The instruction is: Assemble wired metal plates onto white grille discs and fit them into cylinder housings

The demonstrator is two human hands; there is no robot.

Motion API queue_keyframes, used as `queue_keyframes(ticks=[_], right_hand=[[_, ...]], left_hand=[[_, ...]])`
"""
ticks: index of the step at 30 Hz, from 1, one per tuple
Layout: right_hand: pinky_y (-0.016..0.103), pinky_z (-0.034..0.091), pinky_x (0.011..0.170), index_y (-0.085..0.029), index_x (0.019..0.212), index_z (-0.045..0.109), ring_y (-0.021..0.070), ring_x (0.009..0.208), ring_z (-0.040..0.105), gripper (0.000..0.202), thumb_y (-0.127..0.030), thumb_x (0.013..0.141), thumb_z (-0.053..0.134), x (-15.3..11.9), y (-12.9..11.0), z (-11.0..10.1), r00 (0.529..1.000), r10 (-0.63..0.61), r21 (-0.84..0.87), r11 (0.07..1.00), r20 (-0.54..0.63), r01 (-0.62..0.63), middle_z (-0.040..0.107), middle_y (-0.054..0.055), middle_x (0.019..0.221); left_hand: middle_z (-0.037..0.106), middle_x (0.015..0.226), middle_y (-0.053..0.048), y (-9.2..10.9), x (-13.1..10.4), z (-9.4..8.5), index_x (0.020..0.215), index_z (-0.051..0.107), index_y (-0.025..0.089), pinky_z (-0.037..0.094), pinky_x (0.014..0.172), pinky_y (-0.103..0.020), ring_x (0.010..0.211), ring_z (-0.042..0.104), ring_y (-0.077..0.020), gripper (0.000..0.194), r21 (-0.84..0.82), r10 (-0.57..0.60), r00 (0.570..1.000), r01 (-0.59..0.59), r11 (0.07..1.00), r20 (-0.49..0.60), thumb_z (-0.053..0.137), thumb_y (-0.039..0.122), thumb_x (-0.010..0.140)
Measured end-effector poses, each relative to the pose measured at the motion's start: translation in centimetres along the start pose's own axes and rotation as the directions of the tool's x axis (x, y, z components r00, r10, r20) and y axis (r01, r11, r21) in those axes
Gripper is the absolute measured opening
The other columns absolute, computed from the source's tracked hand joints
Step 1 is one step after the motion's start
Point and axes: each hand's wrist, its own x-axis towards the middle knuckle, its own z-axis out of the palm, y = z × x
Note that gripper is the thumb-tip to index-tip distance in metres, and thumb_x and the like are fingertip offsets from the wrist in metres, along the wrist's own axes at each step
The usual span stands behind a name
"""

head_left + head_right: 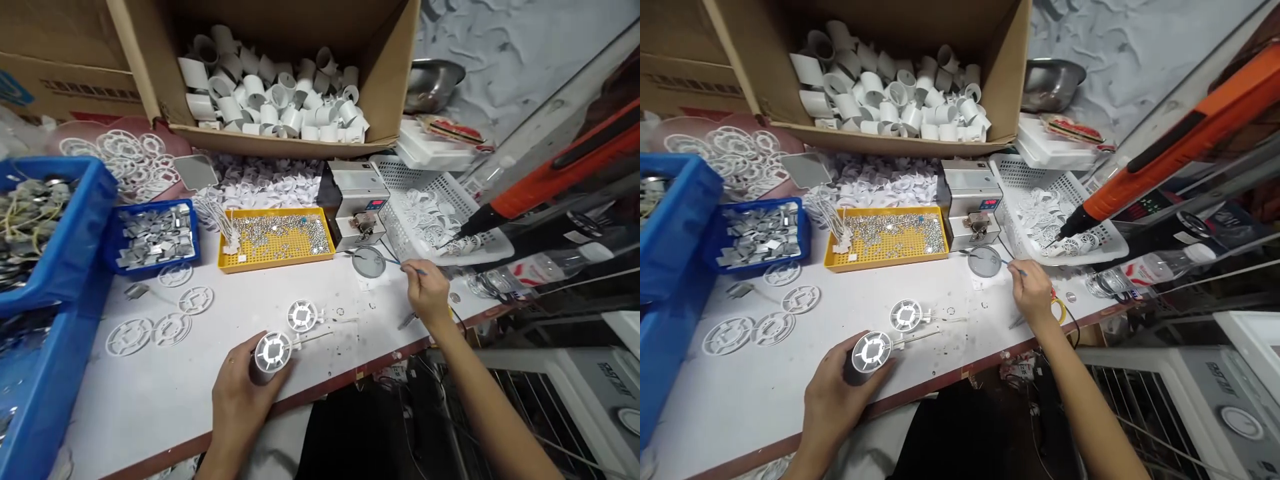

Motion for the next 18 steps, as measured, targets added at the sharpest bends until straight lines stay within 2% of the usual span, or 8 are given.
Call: queue_keyframes(ticks=[5, 10, 14, 18], right_hand=[[0.030, 0.050, 0.066, -0.018, 0.086, 0.061, 0.0177, 0.070, 0.063, 0.018, -0.019, 0.095, 0.046, -0.6, 0.0, 0.6, 0.998, -0.015, 0.047, 0.999, 0.060, 0.012, 0.070, 0.006, 0.076], [0.029, 0.050, 0.064, -0.018, 0.086, 0.063, 0.0165, 0.069, 0.064, 0.018, -0.016, 0.094, 0.047, -1.4, -0.9, 0.1, 0.996, -0.030, 0.084, 0.996, 0.081, 0.023, 0.070, 0.005, 0.075], [0.028, 0.050, 0.064, -0.019, 0.086, 0.063, 0.0156, 0.067, 0.065, 0.018, -0.016, 0.094, 0.047, -2.0, -1.4, -0.3, 0.999, -0.007, 0.095, 0.995, 0.037, 0.004, 0.070, 0.004, 0.074], [0.029, 0.050, 0.065, -0.018, 0.088, 0.063, 0.0168, 0.070, 0.066, 0.016, -0.014, 0.093, 0.048, -2.2, -1.1, 0.1, 0.998, 0.055, 0.071, 0.996, -0.029, -0.053, 0.071, 0.005, 0.077]], left_hand=[[0.071, 0.104, -0.004, 0.2, 0.1, -0.1, 0.109, 0.061, 0.025, 0.055, 0.075, -0.037, 0.092, 0.067, -0.0267, 0.054, 0.000, -0.098, 0.995, 0.098, 0.995, 0.034, 0.067, 0.063, 0.071], [0.070, 0.106, -0.004, 0.9, 0.1, -0.2, 0.110, 0.061, 0.026, 0.054, 0.081, -0.039, 0.095, 0.066, -0.0274, 0.055, -0.027, -0.160, 0.987, 0.160, 0.987, 0.026, 0.064, 0.066, 0.071], [0.071, 0.105, -0.003, 1.1, 0.1, -0.3, 0.108, 0.061, 0.027, 0.054, 0.080, -0.039, 0.094, 0.066, -0.0273, 0.056, -0.032, -0.159, 0.987, 0.160, 0.987, 0.026, 0.066, 0.067, 0.069], [0.070, 0.105, -0.004, 0.9, 0.1, -0.3, 0.108, 0.061, 0.027, 0.054, 0.082, -0.041, 0.094, 0.066, -0.0276, 0.056, -0.039, -0.175, 0.984, 0.176, 0.984, 0.025, 0.066, 0.067, 0.070]])
